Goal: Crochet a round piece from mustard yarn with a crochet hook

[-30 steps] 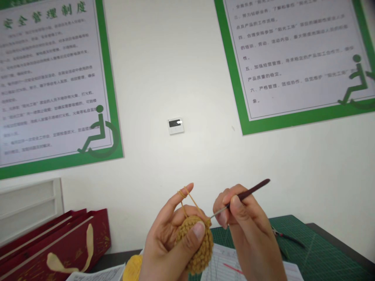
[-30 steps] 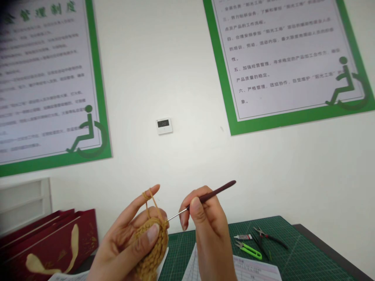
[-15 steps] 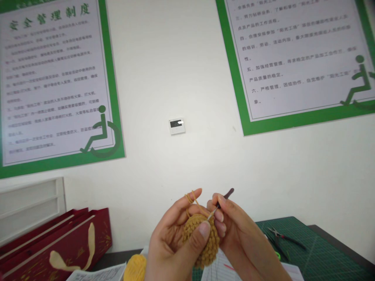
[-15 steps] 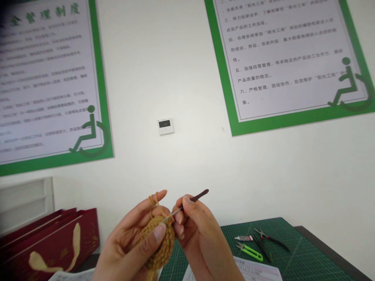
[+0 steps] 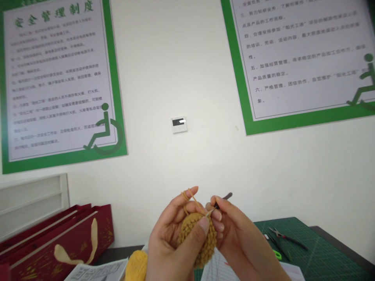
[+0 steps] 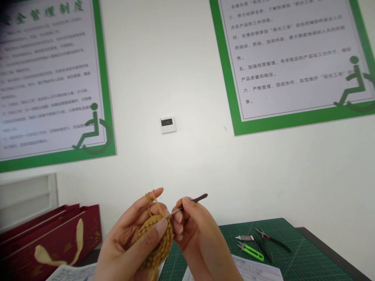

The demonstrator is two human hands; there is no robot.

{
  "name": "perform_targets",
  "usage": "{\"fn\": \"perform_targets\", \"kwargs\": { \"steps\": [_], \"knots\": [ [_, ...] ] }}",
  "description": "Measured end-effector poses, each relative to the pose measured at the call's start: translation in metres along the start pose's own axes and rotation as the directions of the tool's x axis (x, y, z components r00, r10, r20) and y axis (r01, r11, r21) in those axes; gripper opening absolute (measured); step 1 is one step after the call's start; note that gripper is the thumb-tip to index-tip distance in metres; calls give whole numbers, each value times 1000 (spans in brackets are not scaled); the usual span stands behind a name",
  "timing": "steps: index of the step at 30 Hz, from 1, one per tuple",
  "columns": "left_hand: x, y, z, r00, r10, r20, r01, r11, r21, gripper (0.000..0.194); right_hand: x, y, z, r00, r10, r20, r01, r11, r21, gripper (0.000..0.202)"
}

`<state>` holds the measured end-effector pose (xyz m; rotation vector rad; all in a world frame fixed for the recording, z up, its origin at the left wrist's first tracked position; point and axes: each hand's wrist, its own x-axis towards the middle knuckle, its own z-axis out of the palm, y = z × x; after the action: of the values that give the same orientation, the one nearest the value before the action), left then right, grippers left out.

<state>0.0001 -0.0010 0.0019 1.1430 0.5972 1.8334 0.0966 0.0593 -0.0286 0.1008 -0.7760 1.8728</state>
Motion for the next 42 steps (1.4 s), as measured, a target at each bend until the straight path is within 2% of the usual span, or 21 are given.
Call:
{"fn": "perform_targets", "kwargs": {
  "steps": [5,8,19,32,38,42],
  "knots": [
    [1,1,0,1000,18,-2,-18,1000,4,42,-4,-4,7,979,-203,4,198,947,-255,33],
    [0,1,0,999,28,-24,-27,999,18,42,-6,-7,9,959,-284,5,266,892,-365,32],
    [-1,0,2,999,49,-5,-48,998,46,39,-9,-11,9,919,-395,-7,348,819,-457,32],
    [1,-4,0,997,67,-32,-62,989,134,40,-8,-11,6,912,-409,-9,356,805,-474,31],
    [2,-3,2,1000,23,19,-25,995,101,37,-6,-11,7,963,-267,-30,236,895,-379,30],
    [3,-3,2,997,-4,73,1,999,48,35,-7,-11,4,991,-131,-6,125,960,-251,27]
  ]
}}
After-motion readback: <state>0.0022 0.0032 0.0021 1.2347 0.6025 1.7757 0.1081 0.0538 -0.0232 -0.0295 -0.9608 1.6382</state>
